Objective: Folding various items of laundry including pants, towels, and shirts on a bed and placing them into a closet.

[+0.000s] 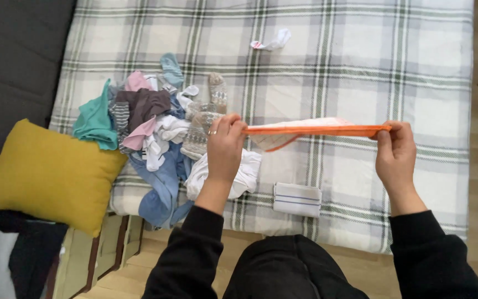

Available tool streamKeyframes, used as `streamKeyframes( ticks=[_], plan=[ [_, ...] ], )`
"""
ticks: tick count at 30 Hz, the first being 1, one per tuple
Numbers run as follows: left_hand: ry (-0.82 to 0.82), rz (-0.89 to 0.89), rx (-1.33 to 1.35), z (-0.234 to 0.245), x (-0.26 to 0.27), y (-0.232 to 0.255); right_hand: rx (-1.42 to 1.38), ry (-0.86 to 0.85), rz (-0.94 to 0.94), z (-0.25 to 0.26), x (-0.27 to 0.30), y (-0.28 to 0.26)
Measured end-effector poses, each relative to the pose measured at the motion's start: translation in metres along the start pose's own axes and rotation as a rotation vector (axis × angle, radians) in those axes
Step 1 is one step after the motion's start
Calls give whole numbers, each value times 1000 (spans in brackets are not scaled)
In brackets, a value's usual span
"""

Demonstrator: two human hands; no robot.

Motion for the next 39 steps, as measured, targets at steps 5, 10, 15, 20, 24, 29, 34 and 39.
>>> streamKeyframes(
  ticks=[5,10,15,20,24,29,34,39],
  plan=[
    [-269,88,71,-86,122,-31,169,-20,-195,17,74,92],
    [-702,322,14,-170,258,-63,451,-139,-496,13,166,200],
    [-989,554,17,-213,277,-86,518,-253,-723,-7,205,270],
    [-813,744,90,-255,203,-132,397,-144,-717,-54,120,287],
    [-552,824,171,-315,157,-179,349,-57,-558,-92,56,346],
    [-468,805,-30,-395,167,-236,204,5,-440,-141,27,381],
    [-382,460,-358,-422,155,-213,284,45,-308,-143,91,368],
    [-684,170,-205,-479,147,-186,143,393,-1013,-141,194,382]
  ],
)
Point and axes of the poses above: each hand's wrist, its own x-axis away from the middle knuckle, its own z-axis out of the back of the hand, y = z × x, the point moved 1 cm from there along -x, towards the middle knuckle, and after that the axes turned 4 degrees about z, right-handed, at the moved point
